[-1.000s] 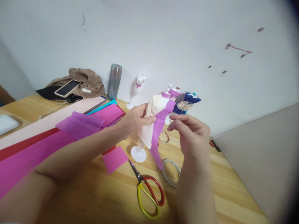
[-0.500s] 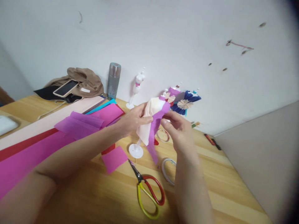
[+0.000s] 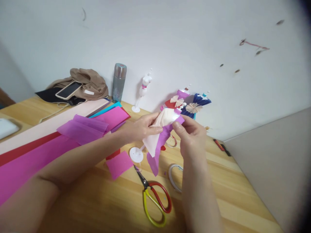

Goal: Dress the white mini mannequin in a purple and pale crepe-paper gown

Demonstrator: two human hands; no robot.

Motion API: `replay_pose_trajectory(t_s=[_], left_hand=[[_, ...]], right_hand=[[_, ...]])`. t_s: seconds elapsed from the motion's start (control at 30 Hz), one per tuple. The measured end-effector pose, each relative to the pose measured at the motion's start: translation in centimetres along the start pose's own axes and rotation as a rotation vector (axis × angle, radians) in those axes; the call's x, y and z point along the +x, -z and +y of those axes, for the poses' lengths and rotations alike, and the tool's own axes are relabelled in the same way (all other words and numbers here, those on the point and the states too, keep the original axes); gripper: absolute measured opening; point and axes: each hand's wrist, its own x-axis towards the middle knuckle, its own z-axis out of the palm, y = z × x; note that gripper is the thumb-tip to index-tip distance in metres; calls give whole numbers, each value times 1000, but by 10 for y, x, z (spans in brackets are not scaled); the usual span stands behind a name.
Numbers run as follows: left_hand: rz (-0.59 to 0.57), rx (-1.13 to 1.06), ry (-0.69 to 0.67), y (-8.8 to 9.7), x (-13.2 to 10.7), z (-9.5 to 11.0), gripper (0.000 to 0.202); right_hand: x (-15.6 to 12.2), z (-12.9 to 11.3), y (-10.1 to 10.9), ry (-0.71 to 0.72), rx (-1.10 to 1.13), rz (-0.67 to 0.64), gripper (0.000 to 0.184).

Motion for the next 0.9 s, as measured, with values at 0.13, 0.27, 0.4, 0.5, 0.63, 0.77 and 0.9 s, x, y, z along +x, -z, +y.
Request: replay_pose_trajectory(t_s=[0.13,0.27,0.4,0.5,0.63,0.77,0.9], left_hand=[[-21,-14,7,-2,-2,-2,45],[-21,17,6,-4,-4,1,43],[-27,45,10,-7,-5,5,38],[-33,85,17,-8,-6,8,38],[-63,148,-5,-8,-7,10,37],[-58,117,-5,-11,-7,6,36],[-46,46,-2,-14,-8,2,39]], right_hand=[[-2,-5,0,-27,-28,33,21],[-4,-9,2,-48,-79,-3,23],[-5,-12,6,-45,-115,-58,22],[-5,-14,10,-15,-121,-101,13],[-4,-15,12,-13,-120,-106,23],[-4,-19,8,7,-162,-24,30],[-6,-22,6,29,-209,21,35]])
